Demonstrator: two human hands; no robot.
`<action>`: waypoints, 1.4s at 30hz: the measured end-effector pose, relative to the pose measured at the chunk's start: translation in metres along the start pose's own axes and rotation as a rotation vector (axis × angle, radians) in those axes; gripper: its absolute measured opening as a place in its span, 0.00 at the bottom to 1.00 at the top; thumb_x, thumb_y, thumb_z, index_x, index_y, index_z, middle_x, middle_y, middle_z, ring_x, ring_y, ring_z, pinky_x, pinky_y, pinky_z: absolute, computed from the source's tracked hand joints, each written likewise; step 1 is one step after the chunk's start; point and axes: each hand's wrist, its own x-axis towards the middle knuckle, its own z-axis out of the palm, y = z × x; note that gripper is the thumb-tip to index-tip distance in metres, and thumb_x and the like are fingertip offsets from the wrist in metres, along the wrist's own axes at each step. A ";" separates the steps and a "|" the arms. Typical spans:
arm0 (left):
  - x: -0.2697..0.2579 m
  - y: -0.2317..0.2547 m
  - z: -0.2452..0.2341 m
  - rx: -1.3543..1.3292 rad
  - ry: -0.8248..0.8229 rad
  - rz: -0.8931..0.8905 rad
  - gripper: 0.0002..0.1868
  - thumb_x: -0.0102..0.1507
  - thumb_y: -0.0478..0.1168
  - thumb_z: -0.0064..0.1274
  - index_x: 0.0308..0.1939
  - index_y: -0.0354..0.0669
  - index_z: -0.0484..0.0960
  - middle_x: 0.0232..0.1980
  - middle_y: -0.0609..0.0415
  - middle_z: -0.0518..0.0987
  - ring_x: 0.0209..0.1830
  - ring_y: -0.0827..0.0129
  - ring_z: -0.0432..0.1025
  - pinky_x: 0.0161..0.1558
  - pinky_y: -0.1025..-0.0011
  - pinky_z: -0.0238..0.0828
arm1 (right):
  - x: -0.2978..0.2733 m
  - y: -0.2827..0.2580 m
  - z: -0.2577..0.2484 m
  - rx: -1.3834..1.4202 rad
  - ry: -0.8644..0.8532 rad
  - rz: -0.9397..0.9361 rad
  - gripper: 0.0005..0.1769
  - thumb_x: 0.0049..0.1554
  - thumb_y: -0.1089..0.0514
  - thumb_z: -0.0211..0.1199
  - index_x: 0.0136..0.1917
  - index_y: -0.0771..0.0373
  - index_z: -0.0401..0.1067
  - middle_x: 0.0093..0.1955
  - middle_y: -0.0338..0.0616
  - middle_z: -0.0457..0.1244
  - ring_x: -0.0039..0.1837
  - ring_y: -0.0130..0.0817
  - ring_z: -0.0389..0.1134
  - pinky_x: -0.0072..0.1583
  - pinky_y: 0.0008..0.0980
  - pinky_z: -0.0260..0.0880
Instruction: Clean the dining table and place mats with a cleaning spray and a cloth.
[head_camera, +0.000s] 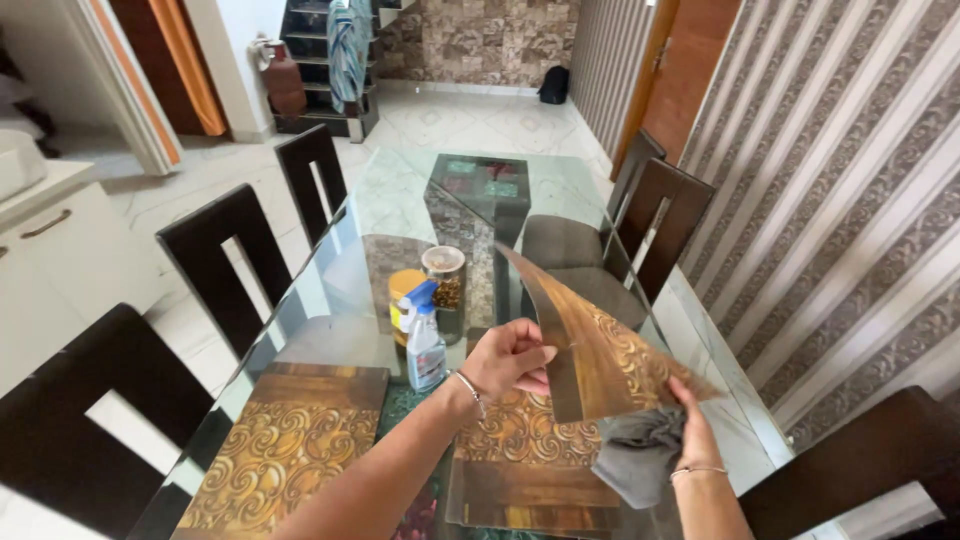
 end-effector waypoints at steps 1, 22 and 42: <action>-0.015 0.008 -0.005 0.000 0.019 0.004 0.10 0.65 0.38 0.59 0.44 0.41 0.75 0.34 0.58 0.78 0.32 0.72 0.76 0.36 0.67 0.83 | -0.016 -0.015 0.022 -0.006 -0.012 0.013 0.23 0.57 0.43 0.66 0.59 0.59 0.77 0.55 0.41 0.72 0.54 0.39 0.73 0.58 0.43 0.74; -0.133 0.145 -0.239 -0.183 0.425 0.092 0.26 0.67 0.47 0.54 0.66 0.39 0.76 0.56 0.51 0.82 0.54 0.66 0.77 0.56 0.66 0.76 | 0.001 -0.028 0.342 -0.658 -0.869 -0.002 0.29 0.58 0.50 0.61 0.68 0.68 0.71 0.62 0.44 0.69 0.62 0.35 0.68 0.64 0.35 0.65; -0.056 -0.041 -0.695 0.286 0.711 -0.051 0.34 0.60 0.29 0.59 0.71 0.48 0.73 0.43 0.47 0.85 0.39 0.69 0.76 0.43 0.69 0.75 | 0.146 0.406 0.370 -0.841 -0.411 0.072 0.25 0.52 0.53 0.72 0.60 0.68 0.79 0.55 0.47 0.71 0.57 0.33 0.69 0.61 0.30 0.66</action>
